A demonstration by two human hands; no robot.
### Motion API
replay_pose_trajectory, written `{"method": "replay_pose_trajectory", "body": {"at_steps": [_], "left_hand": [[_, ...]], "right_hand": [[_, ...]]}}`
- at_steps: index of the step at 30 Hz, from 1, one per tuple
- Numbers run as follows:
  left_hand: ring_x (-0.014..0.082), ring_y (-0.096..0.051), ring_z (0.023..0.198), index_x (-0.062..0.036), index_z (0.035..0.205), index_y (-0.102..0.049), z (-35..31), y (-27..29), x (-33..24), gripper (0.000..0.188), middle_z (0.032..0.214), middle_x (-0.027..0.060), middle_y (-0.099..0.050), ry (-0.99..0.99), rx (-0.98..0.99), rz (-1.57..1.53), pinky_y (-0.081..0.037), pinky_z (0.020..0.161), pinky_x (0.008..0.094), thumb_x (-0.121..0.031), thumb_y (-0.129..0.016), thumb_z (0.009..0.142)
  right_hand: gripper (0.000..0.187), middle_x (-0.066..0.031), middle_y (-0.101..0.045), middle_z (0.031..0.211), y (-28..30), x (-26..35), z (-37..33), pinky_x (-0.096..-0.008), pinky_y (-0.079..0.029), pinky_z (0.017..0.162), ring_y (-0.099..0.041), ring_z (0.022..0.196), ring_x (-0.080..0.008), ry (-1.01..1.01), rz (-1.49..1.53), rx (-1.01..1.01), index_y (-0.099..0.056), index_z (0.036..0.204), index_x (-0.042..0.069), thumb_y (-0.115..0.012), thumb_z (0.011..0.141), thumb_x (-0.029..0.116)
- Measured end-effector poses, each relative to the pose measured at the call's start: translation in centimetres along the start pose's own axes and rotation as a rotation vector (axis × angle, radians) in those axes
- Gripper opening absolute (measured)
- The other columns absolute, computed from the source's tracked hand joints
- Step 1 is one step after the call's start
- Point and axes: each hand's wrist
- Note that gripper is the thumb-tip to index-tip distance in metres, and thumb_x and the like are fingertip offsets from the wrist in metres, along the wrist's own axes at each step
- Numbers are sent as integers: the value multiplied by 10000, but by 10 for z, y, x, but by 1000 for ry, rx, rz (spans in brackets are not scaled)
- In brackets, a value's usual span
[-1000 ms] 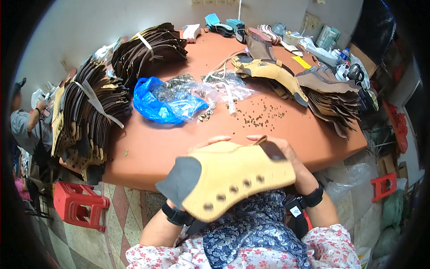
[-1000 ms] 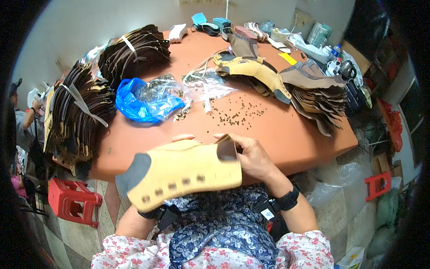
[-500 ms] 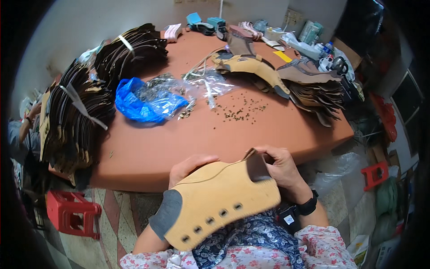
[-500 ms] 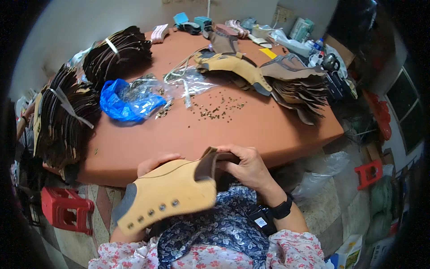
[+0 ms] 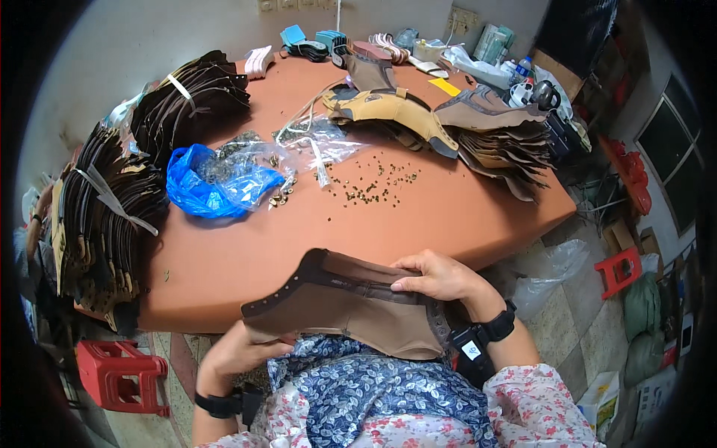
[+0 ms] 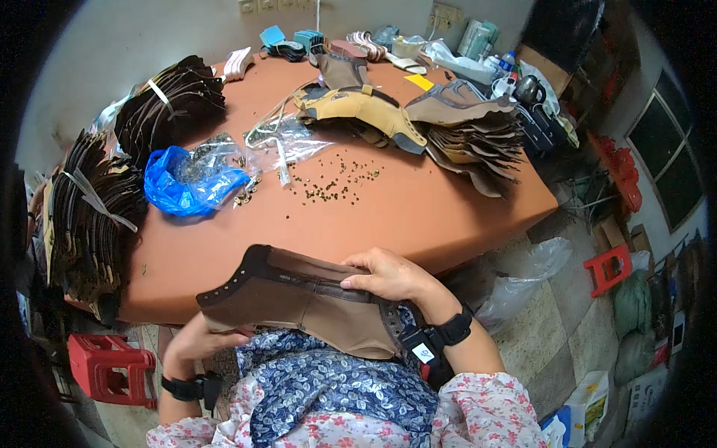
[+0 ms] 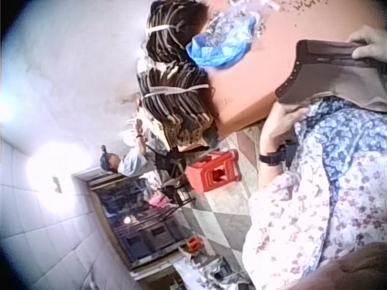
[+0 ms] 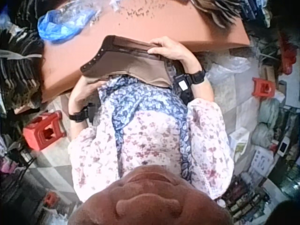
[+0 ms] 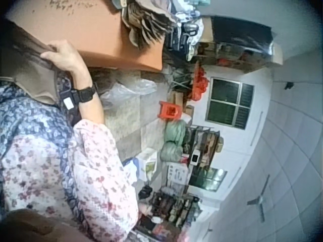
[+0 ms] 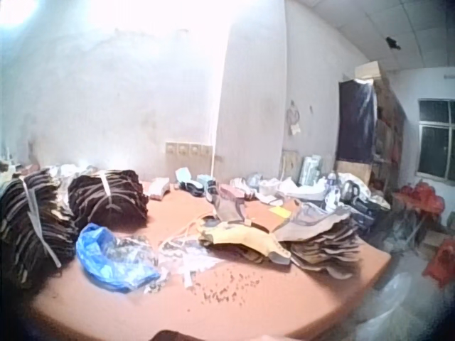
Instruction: The recorder is assembling the upper components of a shoe by manually inserting eyelets or small decorative elements into pre-punched holes in the leather/fabric material.
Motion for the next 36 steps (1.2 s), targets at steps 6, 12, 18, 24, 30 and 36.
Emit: {"method": "replay_pose_trajectory", "body": {"at_steps": [6, 12, 18, 24, 30, 36], "left_hand": [[122, -606, 969, 55, 1209, -591, -21, 27, -20, 319, 1082, 64, -662, 146, -317, -182, -491, 864, 271, -26, -618, 901], [122, -598, 991, 45, 1267, -550, -11, 16, -11, 393, 1135, 78, -641, -8, -295, -239, -485, 885, 277, -26, -644, 892], [31, -562, 753, 4, 1069, -646, 8, 10, -4, 202, 887, -17, -661, 22, -376, -361, -433, 636, 185, -143, -627, 932], [34, -570, 748, -2, 1061, -648, 9, 8, -5, 192, 892, -15, -664, -2, -425, -427, -435, 628, 175, -128, -643, 915], [60, -603, 827, 16, 1088, -641, 8, 5, -13, 223, 943, 16, -675, -64, -416, -495, -467, 722, 189, -116, -650, 908], [84, -608, 859, 36, 1081, -649, 1, 5, -25, 220, 977, 38, -676, -129, -389, -460, -482, 787, 223, -93, -651, 903]], "right_hand": [[297, -39, -674, 906, -4, -10, 7, -266, -483, 763, -576, 819, -97, -76, 124, 51, -648, 1112, -31, -646, 899, 176], [255, -7, -664, 877, -7, -2, 11, -244, -471, 734, -559, 790, -68, -100, 192, 78, -655, 1093, -24, -612, 927, 164], [271, 36, -601, 812, -4, -10, 10, -227, -431, 672, -501, 736, -55, -103, 190, 59, -647, 1079, -34, -539, 971, 190], [296, 59, -516, 736, -7, -16, 5, -230, -389, 617, -437, 686, -49, -29, 138, 26, -643, 1044, -40, -508, 983, 217], [278, 68, -494, 727, -6, -11, 5, -230, -374, 595, -424, 672, -49, -78, 146, 34, -642, 1037, -51, -526, 980, 196], [263, 47, -562, 777, -8, -6, 2, -220, -419, 647, -477, 717, -43, -110, 196, 4, -643, 1064, -58, -552, 968, 170]]}}
Point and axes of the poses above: each hand's wrist, its own z-axis towards the middle knuckle, its own y-axis out of the back of the hand, x = y × z
